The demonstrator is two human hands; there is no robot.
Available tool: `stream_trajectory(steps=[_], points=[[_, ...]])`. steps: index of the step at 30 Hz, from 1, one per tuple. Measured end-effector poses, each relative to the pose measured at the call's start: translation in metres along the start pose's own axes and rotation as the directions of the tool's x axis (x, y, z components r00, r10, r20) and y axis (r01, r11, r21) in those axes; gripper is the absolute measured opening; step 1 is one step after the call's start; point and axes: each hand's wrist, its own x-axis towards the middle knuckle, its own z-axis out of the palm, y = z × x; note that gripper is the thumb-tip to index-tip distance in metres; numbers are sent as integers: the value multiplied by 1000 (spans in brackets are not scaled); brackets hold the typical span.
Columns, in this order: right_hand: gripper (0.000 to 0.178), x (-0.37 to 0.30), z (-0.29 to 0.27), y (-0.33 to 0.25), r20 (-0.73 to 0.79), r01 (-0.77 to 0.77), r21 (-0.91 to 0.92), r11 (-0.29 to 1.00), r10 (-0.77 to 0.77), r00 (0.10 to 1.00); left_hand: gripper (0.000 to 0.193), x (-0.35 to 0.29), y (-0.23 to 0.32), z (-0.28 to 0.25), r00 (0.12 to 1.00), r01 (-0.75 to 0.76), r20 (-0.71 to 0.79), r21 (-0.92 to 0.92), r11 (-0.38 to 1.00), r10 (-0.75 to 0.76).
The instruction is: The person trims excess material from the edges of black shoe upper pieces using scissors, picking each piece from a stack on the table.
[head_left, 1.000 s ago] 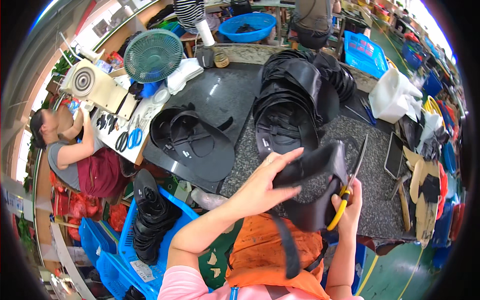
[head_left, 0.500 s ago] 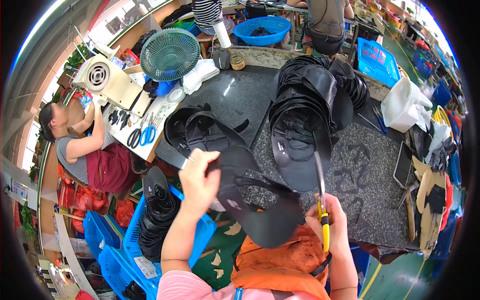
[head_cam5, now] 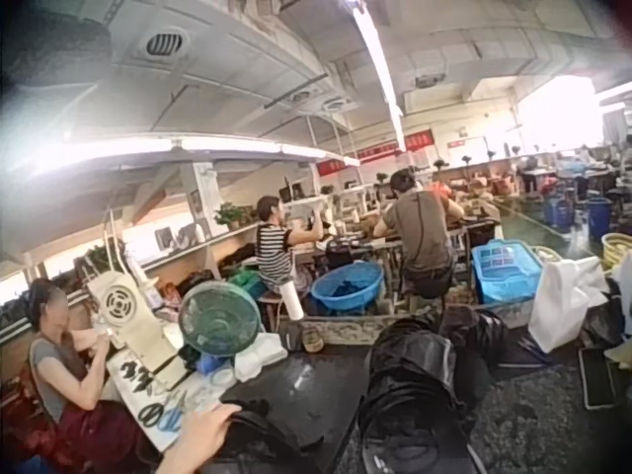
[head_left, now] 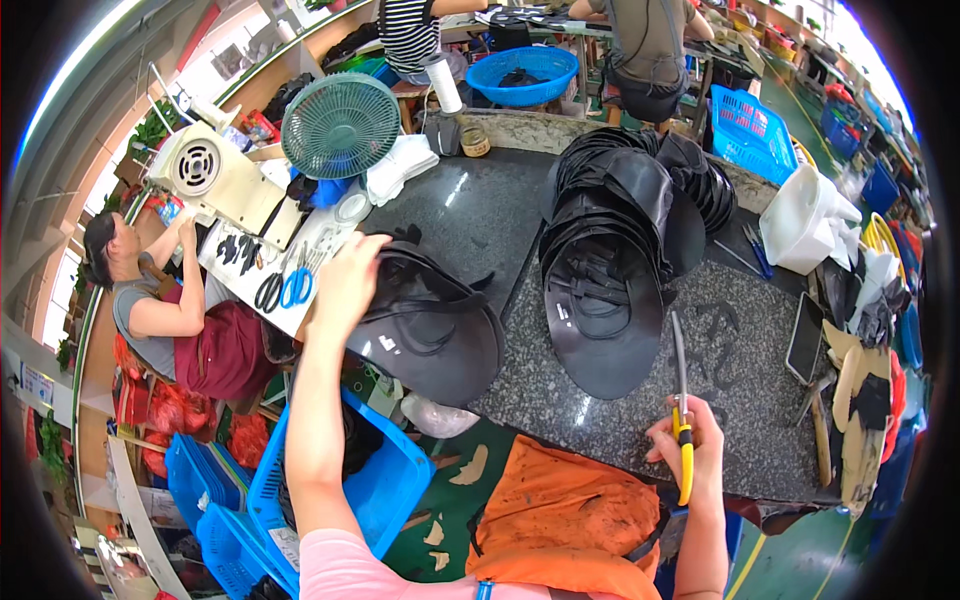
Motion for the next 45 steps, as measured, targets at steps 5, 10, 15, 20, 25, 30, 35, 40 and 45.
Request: stream_trajectory(steps=[5,10,15,20,25,30,35,40,45], points=[[41,6,-13,-1,-48,21,-1,1000,-21,999,39,9,-74,24,981,171,53,190,967,-184],[43,5,-15,-3,-23,-4,11,1000,4,1000,51,30,-122,92,804,564,108,170,808,-584],[44,-2,-35,1,-118,-5,5,1000,5,993,41,90,11,90,902,191,-430,367,911,-16],[44,1,-26,0,-132,-8,24,1000,11,991,20,63,204,76,925,-347,-259,-274,897,279],[44,18,-6,2,-199,3,16,1000,1,980,22,32,214,73,926,-200,-378,-528,825,-17],[48,46,6,-2,-430,132,-331,934,-274,860,21,5,236,62,926,-75,-91,-996,58,-366],[49,61,33,-7,-394,458,-349,818,-571,720,41,-15,271,43,932,-34,-214,-856,515,-294],[53,53,32,-28,-197,559,-707,433,-880,432,32,-22,281,48,951,-158,-307,-594,789,-41],[47,48,11,-41,-105,456,-771,444,-796,596,14,-29,270,42,976,153,206,-879,452,69]])
